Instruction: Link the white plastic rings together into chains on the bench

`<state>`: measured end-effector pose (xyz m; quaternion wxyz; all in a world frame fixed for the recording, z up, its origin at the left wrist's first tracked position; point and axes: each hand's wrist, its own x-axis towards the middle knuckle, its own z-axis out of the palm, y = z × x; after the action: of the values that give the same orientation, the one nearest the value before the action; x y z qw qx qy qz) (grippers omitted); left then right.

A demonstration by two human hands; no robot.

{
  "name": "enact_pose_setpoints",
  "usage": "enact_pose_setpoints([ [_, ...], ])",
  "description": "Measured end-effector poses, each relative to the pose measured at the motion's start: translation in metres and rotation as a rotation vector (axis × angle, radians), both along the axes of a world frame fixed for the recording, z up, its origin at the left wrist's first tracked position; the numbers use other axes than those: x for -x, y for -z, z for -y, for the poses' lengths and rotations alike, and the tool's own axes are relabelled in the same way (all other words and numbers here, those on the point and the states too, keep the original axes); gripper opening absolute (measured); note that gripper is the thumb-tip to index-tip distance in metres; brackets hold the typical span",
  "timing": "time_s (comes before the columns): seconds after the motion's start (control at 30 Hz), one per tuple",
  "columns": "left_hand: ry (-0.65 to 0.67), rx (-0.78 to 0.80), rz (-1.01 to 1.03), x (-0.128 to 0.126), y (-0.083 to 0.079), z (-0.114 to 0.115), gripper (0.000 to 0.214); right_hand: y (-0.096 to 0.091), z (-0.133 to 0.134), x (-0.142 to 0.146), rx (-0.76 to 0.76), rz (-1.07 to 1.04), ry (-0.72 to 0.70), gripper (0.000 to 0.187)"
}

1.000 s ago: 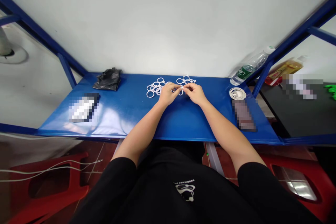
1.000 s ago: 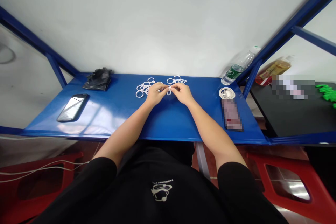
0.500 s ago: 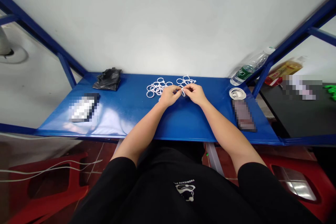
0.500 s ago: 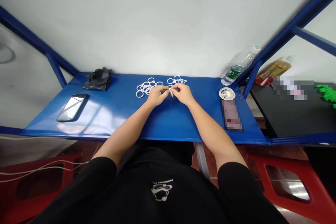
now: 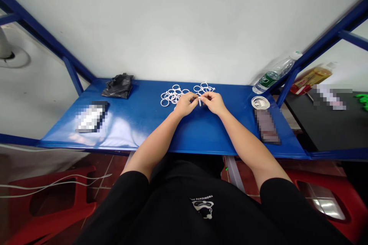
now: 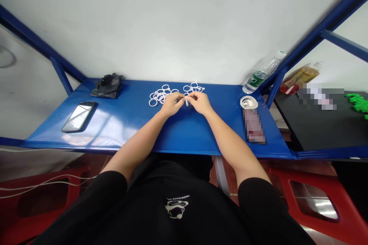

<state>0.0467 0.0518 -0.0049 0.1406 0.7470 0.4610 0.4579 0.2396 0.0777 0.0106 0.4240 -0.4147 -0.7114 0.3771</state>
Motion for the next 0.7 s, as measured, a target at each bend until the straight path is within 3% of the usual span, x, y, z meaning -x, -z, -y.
enact_pose_setpoints([
  [0.13,-0.032,-0.108,0.029,0.005,-0.006,-0.001,0.012,0.003,0.000,0.002,-0.007,0.032,0.030,0.028],
  [0.27,-0.289,-0.243,0.050,0.025,-0.017,-0.005,0.011,0.005,-0.002,-0.002,-0.125,0.376,0.043,0.029],
  [0.37,-0.448,-0.184,-0.001,0.043,-0.022,-0.009,0.008,0.005,-0.002,-0.004,-0.165,0.658,0.007,0.042],
  [0.47,-0.500,-0.068,-0.075,0.050,-0.022,-0.010,0.009,0.005,-0.002,-0.005,-0.149,0.780,0.010,0.044],
  [0.7,-0.453,0.149,-0.341,0.039,-0.021,-0.006,0.016,0.002,-0.003,-0.006,-0.119,0.737,0.032,0.012],
])
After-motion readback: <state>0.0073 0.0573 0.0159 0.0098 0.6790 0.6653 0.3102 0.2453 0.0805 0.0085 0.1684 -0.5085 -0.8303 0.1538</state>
